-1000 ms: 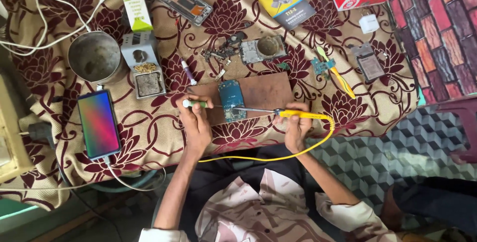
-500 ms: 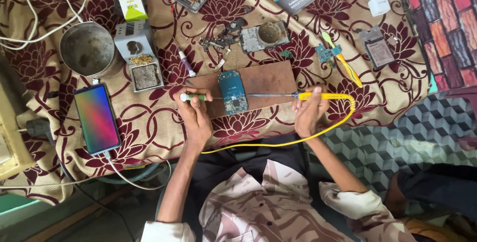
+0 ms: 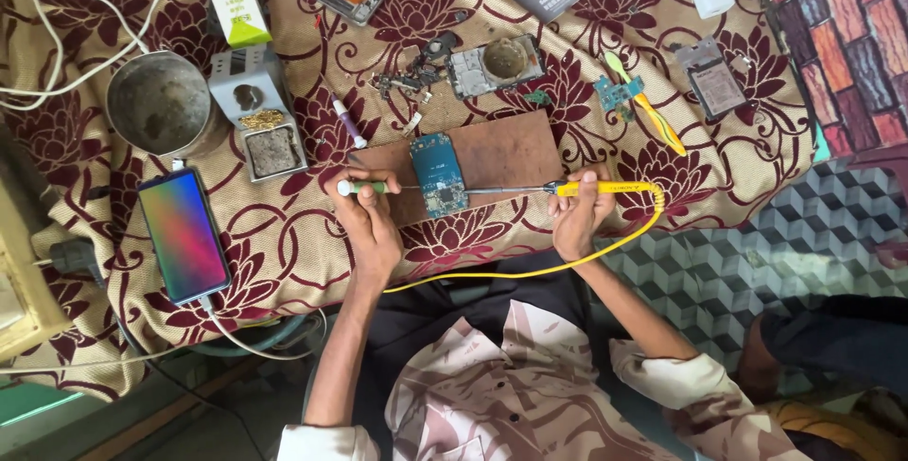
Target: The person uses a soldering iron and solder wire to work on a small blue circuit board placed on a wooden block. They repeatedly apply heat and solder to various points on the board while holding the components steady.
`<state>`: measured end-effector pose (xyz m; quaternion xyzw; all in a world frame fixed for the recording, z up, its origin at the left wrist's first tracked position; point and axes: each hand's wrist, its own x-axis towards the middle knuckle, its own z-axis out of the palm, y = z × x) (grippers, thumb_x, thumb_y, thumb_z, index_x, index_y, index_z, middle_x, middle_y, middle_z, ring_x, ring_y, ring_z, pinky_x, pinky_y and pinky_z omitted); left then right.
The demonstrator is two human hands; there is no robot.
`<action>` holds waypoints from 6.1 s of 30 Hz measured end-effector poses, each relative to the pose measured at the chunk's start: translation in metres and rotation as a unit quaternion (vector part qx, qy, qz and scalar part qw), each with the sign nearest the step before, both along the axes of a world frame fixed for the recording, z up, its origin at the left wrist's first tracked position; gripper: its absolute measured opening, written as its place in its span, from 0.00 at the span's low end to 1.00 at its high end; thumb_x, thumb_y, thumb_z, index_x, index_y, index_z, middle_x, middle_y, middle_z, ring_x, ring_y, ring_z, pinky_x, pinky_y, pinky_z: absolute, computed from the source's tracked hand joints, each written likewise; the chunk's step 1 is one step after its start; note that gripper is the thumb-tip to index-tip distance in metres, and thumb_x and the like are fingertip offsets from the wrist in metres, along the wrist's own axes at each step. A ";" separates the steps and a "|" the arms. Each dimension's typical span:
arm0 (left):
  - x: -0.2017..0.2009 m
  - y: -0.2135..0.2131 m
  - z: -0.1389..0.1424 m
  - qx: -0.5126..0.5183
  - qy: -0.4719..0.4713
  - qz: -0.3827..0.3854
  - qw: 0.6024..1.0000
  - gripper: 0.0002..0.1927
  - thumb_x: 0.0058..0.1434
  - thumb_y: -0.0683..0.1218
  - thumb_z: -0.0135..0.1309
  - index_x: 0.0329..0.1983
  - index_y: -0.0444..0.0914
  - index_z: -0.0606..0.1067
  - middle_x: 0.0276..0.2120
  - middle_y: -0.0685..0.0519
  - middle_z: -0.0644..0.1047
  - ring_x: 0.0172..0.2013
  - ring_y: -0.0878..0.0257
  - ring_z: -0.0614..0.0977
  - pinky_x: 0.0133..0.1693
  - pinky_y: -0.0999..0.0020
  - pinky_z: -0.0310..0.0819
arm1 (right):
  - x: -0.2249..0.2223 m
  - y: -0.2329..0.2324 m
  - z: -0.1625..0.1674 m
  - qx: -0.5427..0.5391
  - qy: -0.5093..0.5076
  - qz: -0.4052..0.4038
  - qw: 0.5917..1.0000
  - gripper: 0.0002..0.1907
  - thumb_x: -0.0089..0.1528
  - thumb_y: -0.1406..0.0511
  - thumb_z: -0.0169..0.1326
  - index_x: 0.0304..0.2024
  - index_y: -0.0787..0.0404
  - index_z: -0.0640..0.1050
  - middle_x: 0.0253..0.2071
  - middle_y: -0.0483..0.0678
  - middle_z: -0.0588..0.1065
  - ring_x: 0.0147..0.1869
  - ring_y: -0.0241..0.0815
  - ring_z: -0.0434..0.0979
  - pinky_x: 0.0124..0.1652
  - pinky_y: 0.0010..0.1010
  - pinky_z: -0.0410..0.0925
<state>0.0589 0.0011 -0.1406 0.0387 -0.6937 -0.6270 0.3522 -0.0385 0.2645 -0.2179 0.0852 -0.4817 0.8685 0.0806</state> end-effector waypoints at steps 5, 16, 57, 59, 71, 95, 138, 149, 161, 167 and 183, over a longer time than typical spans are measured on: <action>-0.001 0.000 -0.001 0.008 -0.007 -0.002 1.000 0.17 0.81 0.55 0.32 0.53 0.35 0.58 0.35 0.48 0.76 0.22 0.74 0.61 0.25 0.78 0.53 | 0.001 0.001 0.004 0.022 0.033 0.032 0.999 0.14 0.77 0.59 0.43 0.41 0.61 0.66 0.23 0.45 0.64 0.25 0.34 0.65 0.27 0.28 0.65; -0.001 0.000 -0.001 -0.017 -0.006 0.007 1.000 0.16 0.81 0.54 0.31 0.52 0.36 0.58 0.34 0.49 0.76 0.21 0.75 0.60 0.24 0.78 0.53 | 0.004 -0.001 0.011 0.063 0.062 0.066 0.994 0.14 0.77 0.60 0.42 0.43 0.64 0.66 0.28 0.48 0.65 0.28 0.36 0.68 0.32 0.32 0.70; -0.011 0.006 -0.003 -0.038 -0.007 0.016 0.999 0.18 0.81 0.55 0.32 0.52 0.34 0.59 0.33 0.50 0.77 0.21 0.73 0.65 0.23 0.75 0.57 | 0.010 -0.053 0.178 0.508 0.231 -0.023 0.829 0.14 0.69 0.68 0.58 0.31 0.64 0.69 0.21 0.45 0.70 0.22 0.33 0.67 0.25 0.31 0.59; -0.013 0.005 -0.003 -0.040 -0.017 0.020 0.999 0.18 0.80 0.55 0.30 0.50 0.35 0.60 0.32 0.52 0.78 0.19 0.74 0.66 0.21 0.77 0.56 | 0.011 -0.053 0.176 0.514 0.228 -0.014 0.827 0.12 0.69 0.68 0.58 0.31 0.64 0.70 0.21 0.45 0.70 0.23 0.33 0.67 0.26 0.31 0.59; -0.010 0.003 0.002 -0.030 -0.014 0.019 0.999 0.18 0.81 0.55 0.33 0.52 0.34 0.59 0.34 0.50 0.78 0.20 0.74 0.64 0.23 0.77 0.56 | 0.019 -0.054 0.172 0.466 0.223 -0.025 0.856 0.10 0.70 0.69 0.55 0.35 0.65 0.70 0.25 0.47 0.74 0.25 0.35 0.70 0.28 0.31 0.62; -0.004 0.000 -0.001 -0.031 -0.002 0.011 0.999 0.15 0.82 0.53 0.33 0.51 0.35 0.58 0.35 0.49 0.77 0.22 0.74 0.62 0.26 0.77 0.56 | -0.051 -0.061 0.098 0.298 0.117 -0.164 0.933 0.09 0.75 0.65 0.49 0.51 0.65 0.67 0.36 0.49 0.75 0.33 0.33 0.74 0.35 0.23 0.69; -0.006 -0.003 -0.004 -0.039 0.009 0.018 0.999 0.15 0.81 0.53 0.31 0.51 0.36 0.58 0.33 0.50 0.77 0.20 0.74 0.61 0.23 0.77 0.54 | 0.005 -0.001 -0.010 0.015 0.094 0.073 0.993 0.20 0.77 0.53 0.43 0.51 0.66 0.68 0.33 0.49 0.70 0.36 0.39 0.71 0.41 0.31 0.69; -0.005 -0.002 -0.006 -0.010 0.015 0.002 1.000 0.15 0.81 0.54 0.32 0.52 0.36 0.58 0.34 0.49 0.76 0.21 0.74 0.61 0.24 0.78 0.53 | 0.022 0.004 -0.014 0.088 0.081 0.083 0.989 0.19 0.76 0.56 0.42 0.51 0.69 0.67 0.43 0.54 0.71 0.41 0.44 0.77 0.48 0.34 0.72; -0.004 -0.001 -0.007 0.008 0.013 0.003 1.000 0.14 0.81 0.53 0.33 0.52 0.36 0.58 0.35 0.49 0.77 0.21 0.74 0.60 0.24 0.78 0.53 | 0.024 0.007 -0.019 0.093 0.085 0.091 0.988 0.14 0.77 0.61 0.42 0.50 0.68 0.67 0.43 0.53 0.71 0.41 0.43 0.76 0.46 0.32 0.71; -0.005 -0.002 -0.006 -0.016 0.007 0.012 1.000 0.14 0.81 0.53 0.32 0.52 0.36 0.58 0.34 0.49 0.77 0.20 0.75 0.61 0.23 0.78 0.53 | 0.024 0.007 -0.019 0.100 0.081 0.078 0.989 0.14 0.76 0.61 0.43 0.49 0.68 0.68 0.40 0.53 0.71 0.38 0.41 0.73 0.44 0.30 0.69; -0.006 0.000 -0.006 -0.016 -0.003 0.014 1.000 0.15 0.81 0.53 0.32 0.52 0.35 0.58 0.34 0.50 0.77 0.21 0.74 0.62 0.24 0.78 0.55 | 0.023 0.006 -0.014 0.133 0.092 0.066 0.985 0.14 0.76 0.60 0.44 0.48 0.67 0.69 0.39 0.53 0.73 0.37 0.39 0.75 0.41 0.26 0.69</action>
